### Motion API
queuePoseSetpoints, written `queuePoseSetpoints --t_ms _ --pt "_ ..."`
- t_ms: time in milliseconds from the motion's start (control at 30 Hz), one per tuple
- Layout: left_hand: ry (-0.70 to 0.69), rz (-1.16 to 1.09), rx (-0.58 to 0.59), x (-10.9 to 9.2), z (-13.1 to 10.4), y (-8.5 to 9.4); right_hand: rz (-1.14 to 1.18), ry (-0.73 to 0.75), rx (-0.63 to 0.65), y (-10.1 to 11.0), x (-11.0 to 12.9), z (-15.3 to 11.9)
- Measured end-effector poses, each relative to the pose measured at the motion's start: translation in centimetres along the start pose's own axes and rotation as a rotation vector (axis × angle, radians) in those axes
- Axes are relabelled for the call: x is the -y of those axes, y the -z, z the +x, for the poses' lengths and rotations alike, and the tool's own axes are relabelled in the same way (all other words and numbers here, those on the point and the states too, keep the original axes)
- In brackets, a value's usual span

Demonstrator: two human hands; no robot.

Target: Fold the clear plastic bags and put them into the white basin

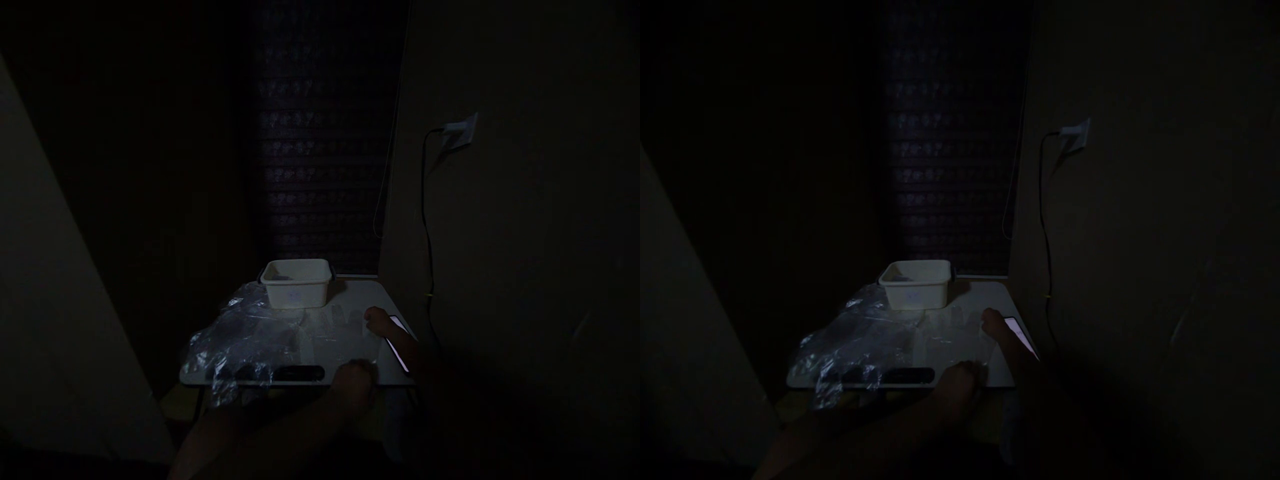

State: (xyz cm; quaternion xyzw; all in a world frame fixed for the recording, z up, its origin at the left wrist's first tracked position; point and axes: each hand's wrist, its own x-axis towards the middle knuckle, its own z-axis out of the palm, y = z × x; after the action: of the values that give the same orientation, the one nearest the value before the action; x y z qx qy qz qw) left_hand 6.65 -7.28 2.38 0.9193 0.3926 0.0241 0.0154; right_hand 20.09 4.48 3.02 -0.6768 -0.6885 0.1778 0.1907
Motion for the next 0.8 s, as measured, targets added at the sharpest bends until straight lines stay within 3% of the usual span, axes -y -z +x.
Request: queuePoseSetpoints --t_ms 167,367,567,800 --pt "0.140 -0.127 -0.043 0.4 0.0 -0.5 0.072 -0.118 0.129 -0.1 0.5 -0.2" --pt "0.213 -0.140 -0.047 0.2 0.0 -0.6 0.121 -0.175 0.119 0.1 0.7 -0.2" --pt "0.113 -0.119 -0.067 0.1 -0.2 -0.6 0.076 -0.191 0.064 -0.3 1.7 -0.1" --pt "0.093 -0.071 -0.049 0.3 -0.4 -0.6 -0.006 -0.137 0.071 -1.5 3.3 0.3"
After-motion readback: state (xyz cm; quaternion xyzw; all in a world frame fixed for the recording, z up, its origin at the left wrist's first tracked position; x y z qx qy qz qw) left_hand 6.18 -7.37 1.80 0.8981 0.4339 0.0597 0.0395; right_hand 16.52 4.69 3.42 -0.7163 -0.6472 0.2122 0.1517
